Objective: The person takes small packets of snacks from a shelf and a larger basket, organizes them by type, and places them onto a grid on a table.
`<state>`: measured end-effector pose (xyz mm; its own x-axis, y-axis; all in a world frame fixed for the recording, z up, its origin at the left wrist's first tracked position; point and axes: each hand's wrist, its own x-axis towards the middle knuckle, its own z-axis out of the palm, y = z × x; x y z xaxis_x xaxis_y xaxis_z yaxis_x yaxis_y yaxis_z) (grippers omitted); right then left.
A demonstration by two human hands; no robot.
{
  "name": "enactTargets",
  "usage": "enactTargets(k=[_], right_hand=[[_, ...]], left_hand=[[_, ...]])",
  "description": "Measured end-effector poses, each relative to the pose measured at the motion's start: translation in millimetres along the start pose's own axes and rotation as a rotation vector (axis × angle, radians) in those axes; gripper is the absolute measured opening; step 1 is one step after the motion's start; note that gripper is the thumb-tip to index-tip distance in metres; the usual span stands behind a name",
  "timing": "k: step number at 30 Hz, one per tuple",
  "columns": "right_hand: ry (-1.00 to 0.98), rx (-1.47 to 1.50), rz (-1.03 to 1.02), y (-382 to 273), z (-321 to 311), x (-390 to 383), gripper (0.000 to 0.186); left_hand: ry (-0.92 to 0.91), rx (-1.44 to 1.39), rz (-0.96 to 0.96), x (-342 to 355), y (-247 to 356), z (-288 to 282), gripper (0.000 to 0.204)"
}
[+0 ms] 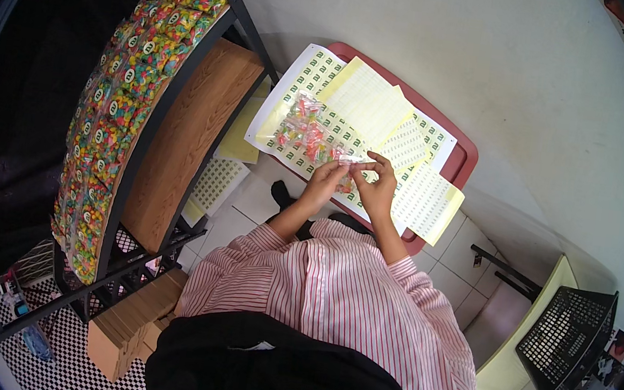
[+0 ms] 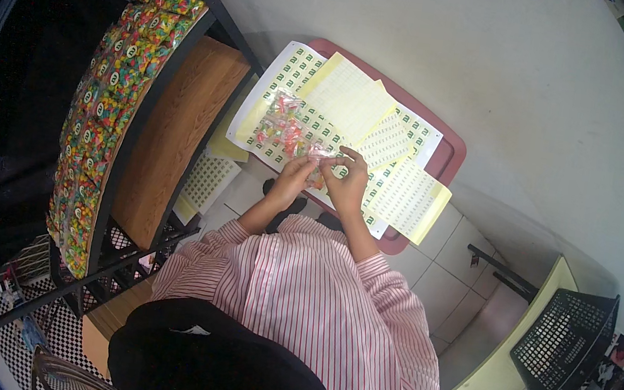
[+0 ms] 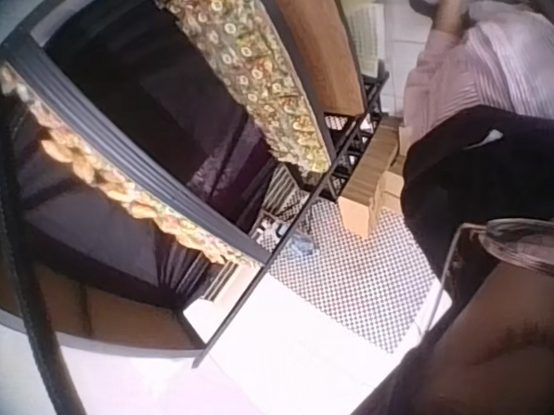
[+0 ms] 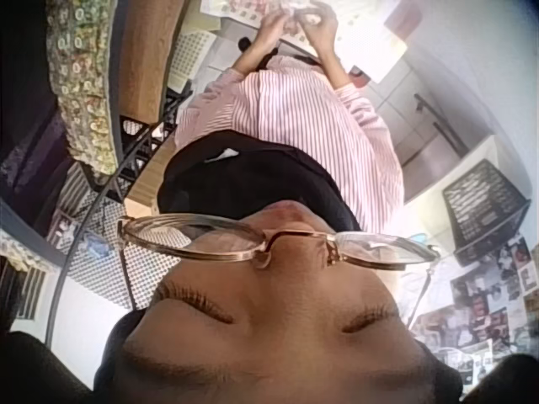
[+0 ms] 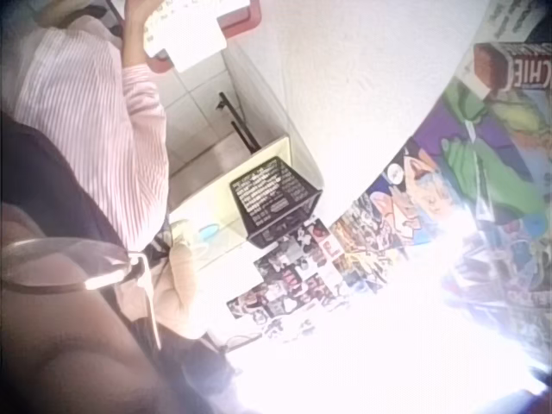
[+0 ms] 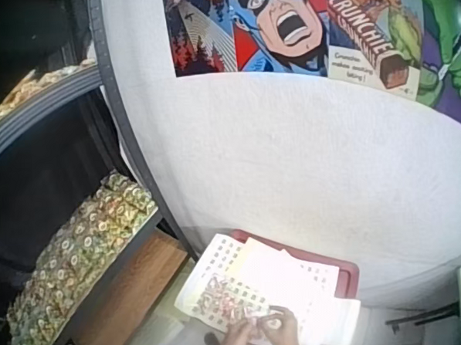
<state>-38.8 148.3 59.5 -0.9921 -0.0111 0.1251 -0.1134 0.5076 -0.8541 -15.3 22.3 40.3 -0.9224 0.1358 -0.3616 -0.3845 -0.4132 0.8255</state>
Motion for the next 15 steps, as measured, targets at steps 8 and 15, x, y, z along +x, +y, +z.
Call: enactTargets(k=[8, 15], right_hand=[[-0.036, 0.457, 0.248, 30.1, 4.3, -11.0, 0.017], [0.034, -0.458, 0.062, 104.1, -57.9, -36.7, 0.044]], left_hand=[[0.049, 0.027, 0.004, -3.7, -20.8, -1.7, 0.023], [0.299, -0.007, 0.152, -15.6, -15.5, -16.7, 0.02]])
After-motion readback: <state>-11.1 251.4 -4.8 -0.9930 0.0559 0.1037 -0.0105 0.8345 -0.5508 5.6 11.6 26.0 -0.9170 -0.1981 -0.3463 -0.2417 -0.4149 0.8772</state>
